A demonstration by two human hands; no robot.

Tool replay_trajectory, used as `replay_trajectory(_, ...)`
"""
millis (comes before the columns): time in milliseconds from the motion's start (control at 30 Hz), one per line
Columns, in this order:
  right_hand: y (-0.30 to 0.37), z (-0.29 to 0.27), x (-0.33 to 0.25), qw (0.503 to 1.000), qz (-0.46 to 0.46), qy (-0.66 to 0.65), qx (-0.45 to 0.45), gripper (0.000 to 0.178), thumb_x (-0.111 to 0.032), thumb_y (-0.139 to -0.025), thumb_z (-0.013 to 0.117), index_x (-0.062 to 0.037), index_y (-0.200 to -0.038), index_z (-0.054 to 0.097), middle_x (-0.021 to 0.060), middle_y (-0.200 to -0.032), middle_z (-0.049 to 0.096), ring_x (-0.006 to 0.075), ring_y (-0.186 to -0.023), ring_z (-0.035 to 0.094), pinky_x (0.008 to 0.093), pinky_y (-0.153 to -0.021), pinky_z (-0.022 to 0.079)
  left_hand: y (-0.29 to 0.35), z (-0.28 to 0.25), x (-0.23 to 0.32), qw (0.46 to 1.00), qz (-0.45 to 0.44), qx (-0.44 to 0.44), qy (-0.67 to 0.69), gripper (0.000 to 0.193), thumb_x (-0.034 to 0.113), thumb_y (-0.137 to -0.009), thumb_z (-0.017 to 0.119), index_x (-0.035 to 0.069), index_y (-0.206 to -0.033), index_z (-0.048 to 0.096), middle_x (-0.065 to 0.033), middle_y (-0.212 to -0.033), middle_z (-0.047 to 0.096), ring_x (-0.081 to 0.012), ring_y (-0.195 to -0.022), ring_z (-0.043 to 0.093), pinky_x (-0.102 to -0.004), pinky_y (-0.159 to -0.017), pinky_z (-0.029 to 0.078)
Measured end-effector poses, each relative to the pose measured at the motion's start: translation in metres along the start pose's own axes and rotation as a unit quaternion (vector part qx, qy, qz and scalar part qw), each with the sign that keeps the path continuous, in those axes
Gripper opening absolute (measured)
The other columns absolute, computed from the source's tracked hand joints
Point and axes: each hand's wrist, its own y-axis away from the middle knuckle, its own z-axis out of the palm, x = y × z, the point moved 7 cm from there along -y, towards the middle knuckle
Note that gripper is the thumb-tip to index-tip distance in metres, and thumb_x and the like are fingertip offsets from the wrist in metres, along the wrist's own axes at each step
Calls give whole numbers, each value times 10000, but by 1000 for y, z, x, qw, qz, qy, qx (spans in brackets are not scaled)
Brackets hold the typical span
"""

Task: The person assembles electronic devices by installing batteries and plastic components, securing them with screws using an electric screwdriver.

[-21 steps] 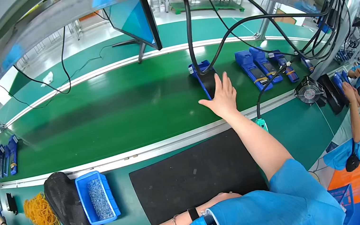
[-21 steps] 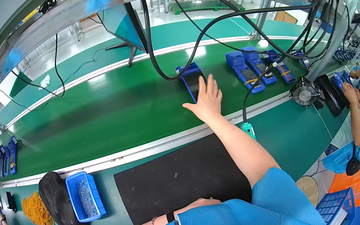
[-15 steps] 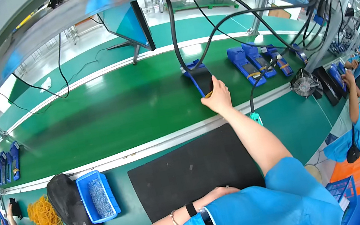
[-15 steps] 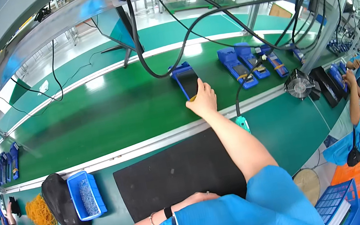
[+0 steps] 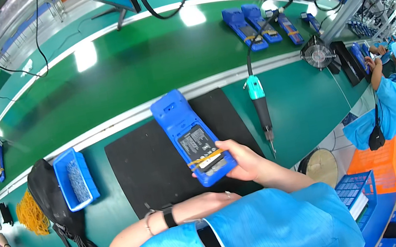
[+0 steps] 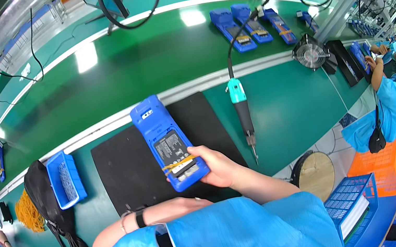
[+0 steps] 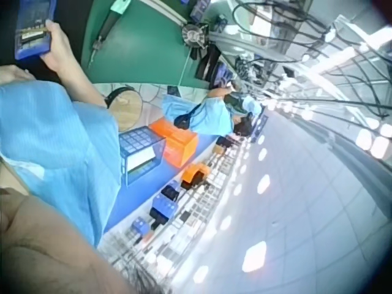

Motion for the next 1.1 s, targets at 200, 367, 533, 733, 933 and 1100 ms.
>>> replay_trajectory(200, 74, -8, -79, 725, -287, 568, 264, 213, -148, -862, 627, -19, -1032, 623, 93, -827, 669, 126, -737, 654, 262, -631, 506, 39, -26, 28, 911, -27, 300, -282, 289, -85, -699, 626, 18, -969, 639, -99, -988, 642, -270, -910, 620, -363, -800, 507)
replay_trajectory(367, 101, -59, -135, 530, -399, 617, 423, 644, -191, -782, 713, 2, -1313, 402, 173, -1239, 507, 219, -1117, 520, 322, -821, 487, 44, -21, 21, 802, -98, 383, -448, 465, 6, -613, 748, 19, -1056, 605, -102, -1128, 579, -311, -1033, 544, -382, -849, 478)
replay_trajectory(533, 66, -105, -152, 695, -256, 525, 419, 791, -316, -719, 771, 24, -1327, 395, 171, -1044, 628, 240, -922, 642, 334, -809, 503, 39, -22, 5, 755, -175, 366, -515, 619, 146, -574, 801, 29, -1139, 577, -102, -1253, 515, -334, -1182, 445, -452, -928, 408)
replay_trajectory(733, 40, -78, -167, 577, -79, 703, 409, 592, -362, -715, 728, 28, -1117, 533, 174, -945, 651, 242, -859, 653, 351, -784, 502, 34, -23, -4, 750, -215, 364, -509, 637, 178, -557, 813, 51, -1138, 585, -96, -1260, 511, -324, -1192, 442, -478, -960, 367)
replay_trajectory(933, 44, -60, -141, 853, -154, 442, 230, 497, -261, -774, 662, 22, -1138, 475, 187, -842, 648, 233, -616, 636, 352, -620, 527, 41, -28, -5, 724, -221, 405, -513, 589, 162, -550, 817, 70, -1096, 615, -84, -1205, 551, -299, -1152, 487, -488, -963, 365)
replay_trajectory(1100, 62, 40, -138, 903, -371, 211, -57, 587, -74, -750, 643, 57, -1251, 365, 139, -688, 576, 171, -496, 565, 326, -572, 527, 43, -33, -3, 721, -202, 422, -511, 588, 146, -536, 818, 57, -1082, 617, -87, -1184, 567, -296, -1131, 503, -479, -949, 383)
